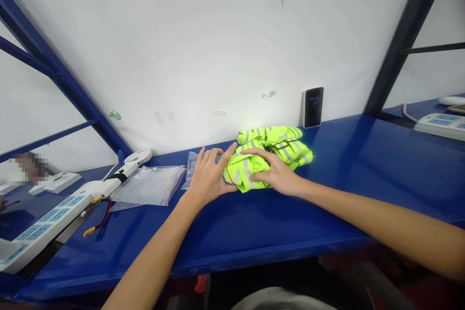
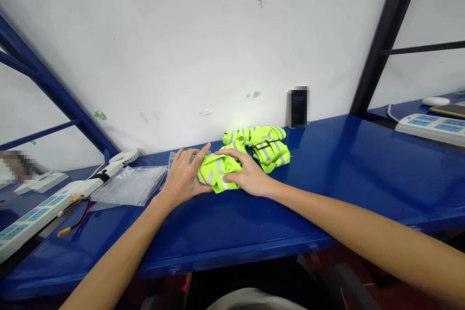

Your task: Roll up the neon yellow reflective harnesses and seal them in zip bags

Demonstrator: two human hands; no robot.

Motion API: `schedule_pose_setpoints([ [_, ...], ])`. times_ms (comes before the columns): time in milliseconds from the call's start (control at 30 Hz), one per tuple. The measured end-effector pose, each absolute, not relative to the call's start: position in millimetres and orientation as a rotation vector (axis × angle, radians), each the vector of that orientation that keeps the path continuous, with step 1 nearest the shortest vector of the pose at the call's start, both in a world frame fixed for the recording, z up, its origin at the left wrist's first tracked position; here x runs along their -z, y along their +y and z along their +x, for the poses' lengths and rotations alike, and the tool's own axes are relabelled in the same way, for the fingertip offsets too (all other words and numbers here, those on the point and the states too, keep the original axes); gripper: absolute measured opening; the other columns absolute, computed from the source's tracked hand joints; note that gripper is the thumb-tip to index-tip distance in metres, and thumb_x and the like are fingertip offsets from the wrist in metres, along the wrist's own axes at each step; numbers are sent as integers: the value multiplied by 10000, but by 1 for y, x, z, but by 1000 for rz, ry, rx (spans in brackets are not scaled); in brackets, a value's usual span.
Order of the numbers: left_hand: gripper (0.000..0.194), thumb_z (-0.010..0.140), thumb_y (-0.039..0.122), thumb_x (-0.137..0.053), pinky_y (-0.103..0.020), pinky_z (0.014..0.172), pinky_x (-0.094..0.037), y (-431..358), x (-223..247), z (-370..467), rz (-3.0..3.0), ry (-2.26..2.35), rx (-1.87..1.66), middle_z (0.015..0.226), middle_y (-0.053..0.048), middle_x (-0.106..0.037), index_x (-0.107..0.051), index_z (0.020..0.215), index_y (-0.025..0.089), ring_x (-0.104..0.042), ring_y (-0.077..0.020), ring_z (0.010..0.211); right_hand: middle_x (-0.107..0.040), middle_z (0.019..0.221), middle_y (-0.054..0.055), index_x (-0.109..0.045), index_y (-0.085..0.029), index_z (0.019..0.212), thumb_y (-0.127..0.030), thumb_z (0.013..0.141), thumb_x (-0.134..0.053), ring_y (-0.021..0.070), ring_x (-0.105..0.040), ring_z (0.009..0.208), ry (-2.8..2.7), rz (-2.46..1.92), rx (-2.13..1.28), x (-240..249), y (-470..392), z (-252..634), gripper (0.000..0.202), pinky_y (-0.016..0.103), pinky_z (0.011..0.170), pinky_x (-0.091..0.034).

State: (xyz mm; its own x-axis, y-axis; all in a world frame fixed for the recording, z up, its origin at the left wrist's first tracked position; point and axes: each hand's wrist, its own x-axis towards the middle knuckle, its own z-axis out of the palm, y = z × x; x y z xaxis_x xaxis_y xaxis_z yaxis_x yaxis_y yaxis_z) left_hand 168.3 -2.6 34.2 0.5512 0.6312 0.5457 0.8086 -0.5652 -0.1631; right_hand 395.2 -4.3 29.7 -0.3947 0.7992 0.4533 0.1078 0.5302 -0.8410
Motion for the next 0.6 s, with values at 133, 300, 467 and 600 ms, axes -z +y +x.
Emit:
schedule_pose_setpoints([
  [133, 1089, 638, 525, -774, -576, 1127, -230, -8, -28, 175, -2417, -1124, 550, 1195, -124, -508, -209, 1527, 247, -506, -306, 1148, -639, 1225, 18, -642, -235, 1214, -127, 649, -667, 266, -559, 1143, -1798, -842, -989, -25, -3, 392, 575, 395, 1023, -386],
  [300, 1115, 608, 501, -793, -585, 1120, -249, -8, -21, 180, -2484, -1094, 540, 1226, -137, -452, -207, 1522, 250, -469, -321, 1196, -677, 1145, 3, -653, -245, 1190, -146, 612, -691, 270, -578, 1110, -1578, -936, -1217, -20, -1, 388, 588, 365, 945, -450],
  [467, 1078, 617, 475, -767, -605, 1096, -276, -7, -17, 181, -2550, -1080, 547, 1240, -148, -416, -218, 1513, 234, -437, -349, 1222, -704, 1042, 18, -663, -220, 1167, -171, 618, -694, 273, -620, 1018, -1527, -891, -1379, -22, 0, 389, 552, 378, 895, -479],
  [600, 1023, 648, 445, -741, -612, 1099, -261, -9, -15, 184, -2539, -1059, 494, 1269, -162, -414, -228, 1508, 230, -409, -361, 1258, -676, 1152, 10, -680, -238, 1136, -172, 616, -696, 282, -542, 1170, -1592, -919, -1261, -26, -1, 389, 524, 382, 1009, -401],
])
